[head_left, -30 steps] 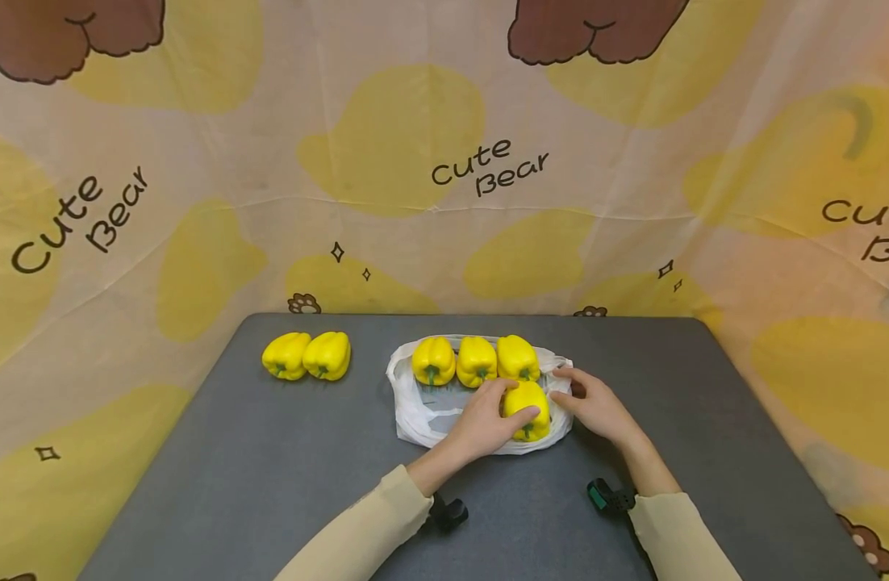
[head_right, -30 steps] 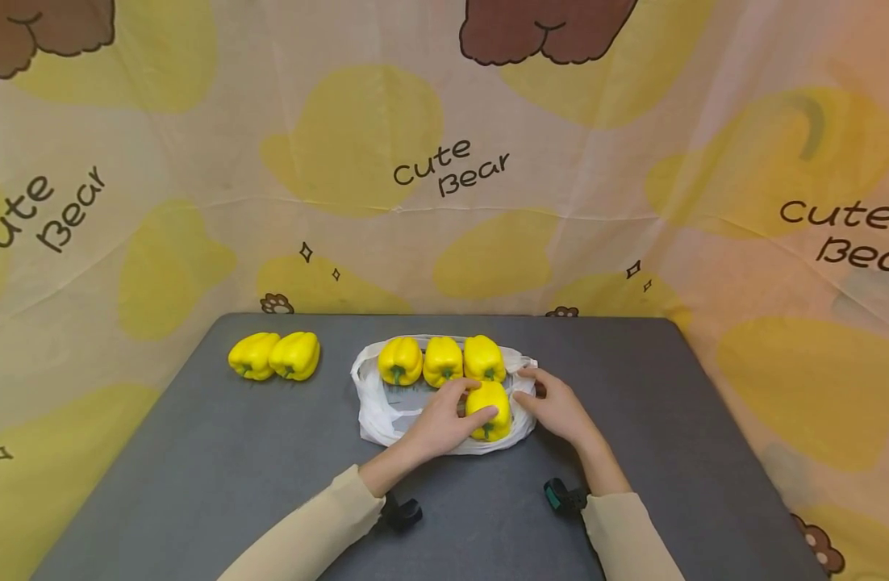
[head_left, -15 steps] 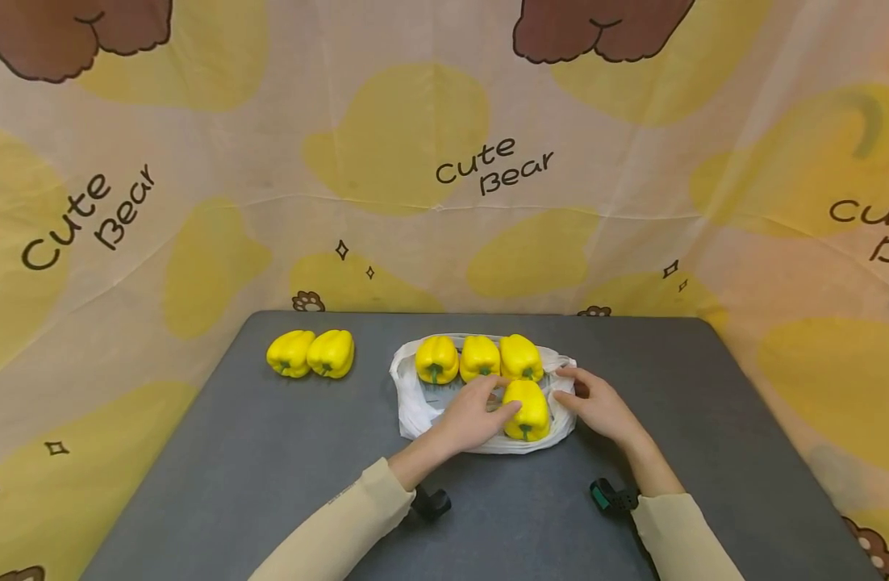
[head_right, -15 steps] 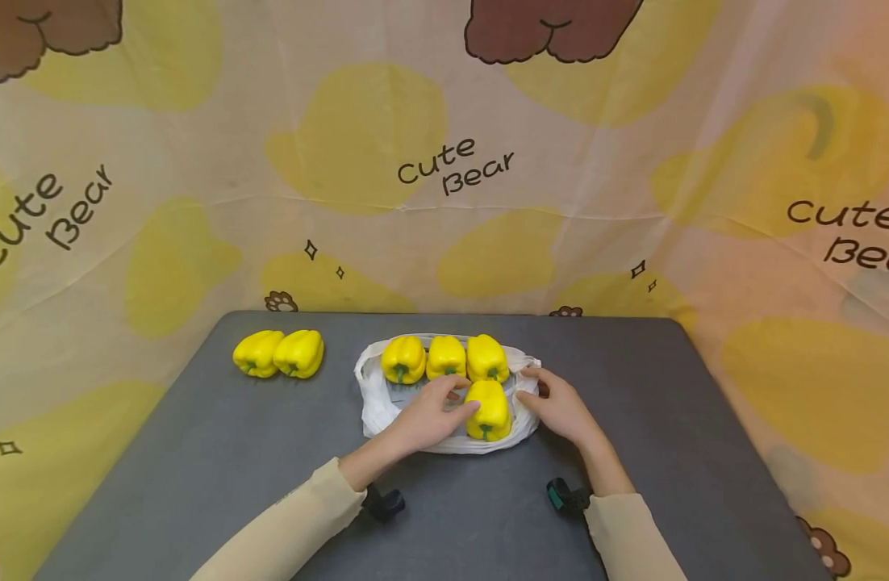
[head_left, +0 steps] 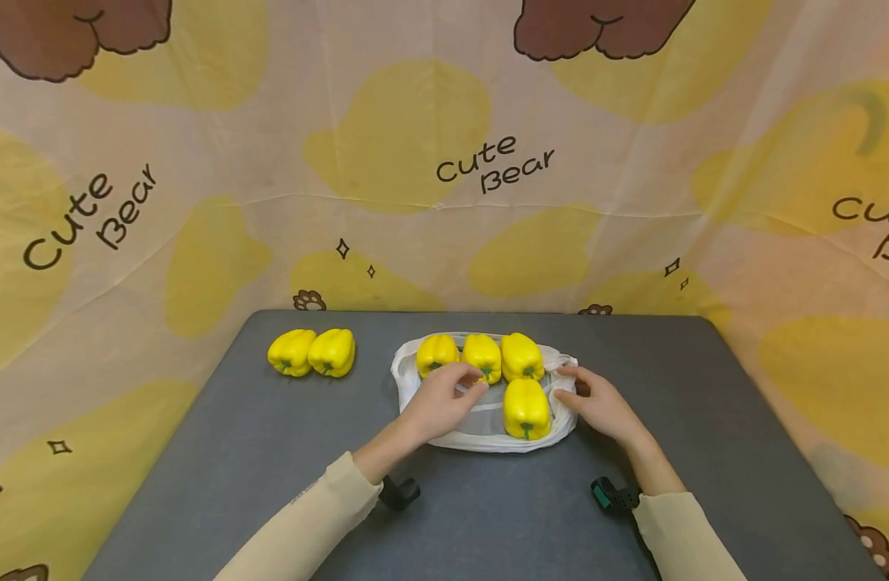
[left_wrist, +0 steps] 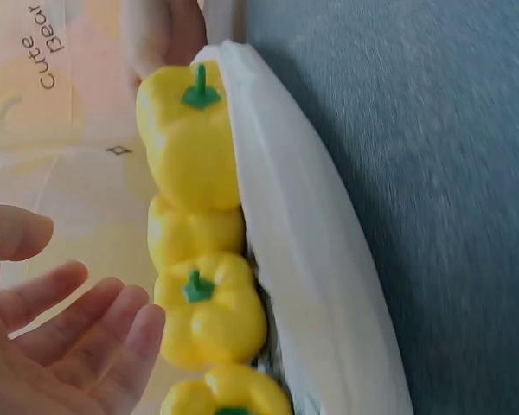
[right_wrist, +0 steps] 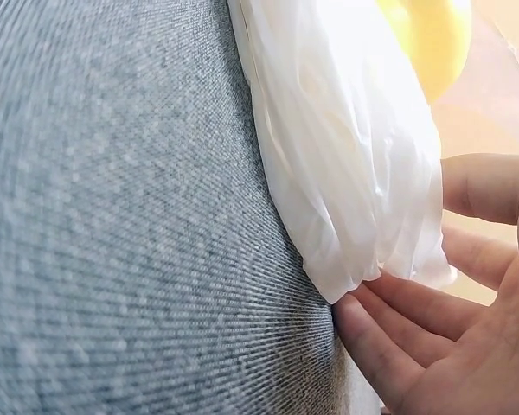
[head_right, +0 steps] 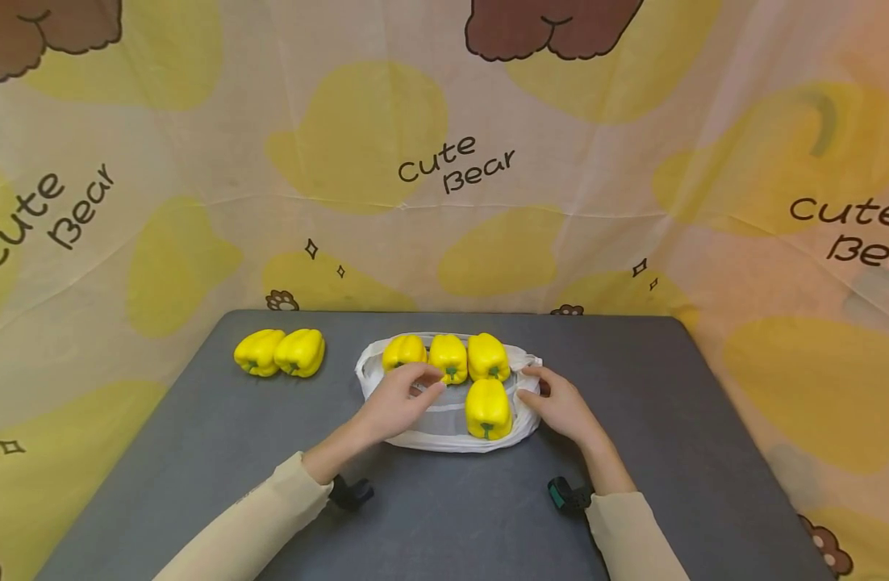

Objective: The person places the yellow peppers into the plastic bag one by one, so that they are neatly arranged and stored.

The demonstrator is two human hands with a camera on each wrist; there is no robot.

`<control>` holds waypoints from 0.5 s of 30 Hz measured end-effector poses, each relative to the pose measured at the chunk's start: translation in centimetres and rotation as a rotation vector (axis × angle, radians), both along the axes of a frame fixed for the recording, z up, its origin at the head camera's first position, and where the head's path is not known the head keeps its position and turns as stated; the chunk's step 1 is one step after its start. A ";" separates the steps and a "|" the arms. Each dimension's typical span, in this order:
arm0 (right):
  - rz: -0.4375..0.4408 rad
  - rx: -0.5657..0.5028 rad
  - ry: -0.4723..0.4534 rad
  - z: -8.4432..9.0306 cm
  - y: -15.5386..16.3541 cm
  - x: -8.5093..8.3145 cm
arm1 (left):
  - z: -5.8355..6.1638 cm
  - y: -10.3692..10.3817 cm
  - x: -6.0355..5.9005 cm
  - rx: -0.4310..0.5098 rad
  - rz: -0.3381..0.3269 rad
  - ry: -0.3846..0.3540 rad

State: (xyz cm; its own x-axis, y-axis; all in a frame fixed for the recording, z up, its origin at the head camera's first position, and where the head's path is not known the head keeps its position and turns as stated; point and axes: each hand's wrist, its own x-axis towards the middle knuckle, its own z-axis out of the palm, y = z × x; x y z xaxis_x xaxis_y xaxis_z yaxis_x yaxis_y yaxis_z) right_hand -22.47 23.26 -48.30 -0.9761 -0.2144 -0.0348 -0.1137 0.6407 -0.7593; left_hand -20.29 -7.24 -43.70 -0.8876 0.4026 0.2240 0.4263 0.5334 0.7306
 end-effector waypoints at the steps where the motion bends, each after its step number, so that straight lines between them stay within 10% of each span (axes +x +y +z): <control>1: -0.001 0.000 -0.003 0.0 0.0 0.0 | 0.1 -0.3 0.0 0.004 0.005 0.020; 15: -0.003 0.006 -0.010 0.1 0.0 0.0 | 0.5 -5.2 -0.4 0.063 0.084 0.148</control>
State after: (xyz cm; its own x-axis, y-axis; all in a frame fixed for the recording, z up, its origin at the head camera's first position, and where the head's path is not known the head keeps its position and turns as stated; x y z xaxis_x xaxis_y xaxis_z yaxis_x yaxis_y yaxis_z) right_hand -22.43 23.27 -48.15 -0.9763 -0.2117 -0.0456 -0.1046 0.6454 -0.7566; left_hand -20.71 -12.46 -43.23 -0.8729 0.3094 0.3774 0.4877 0.5265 0.6964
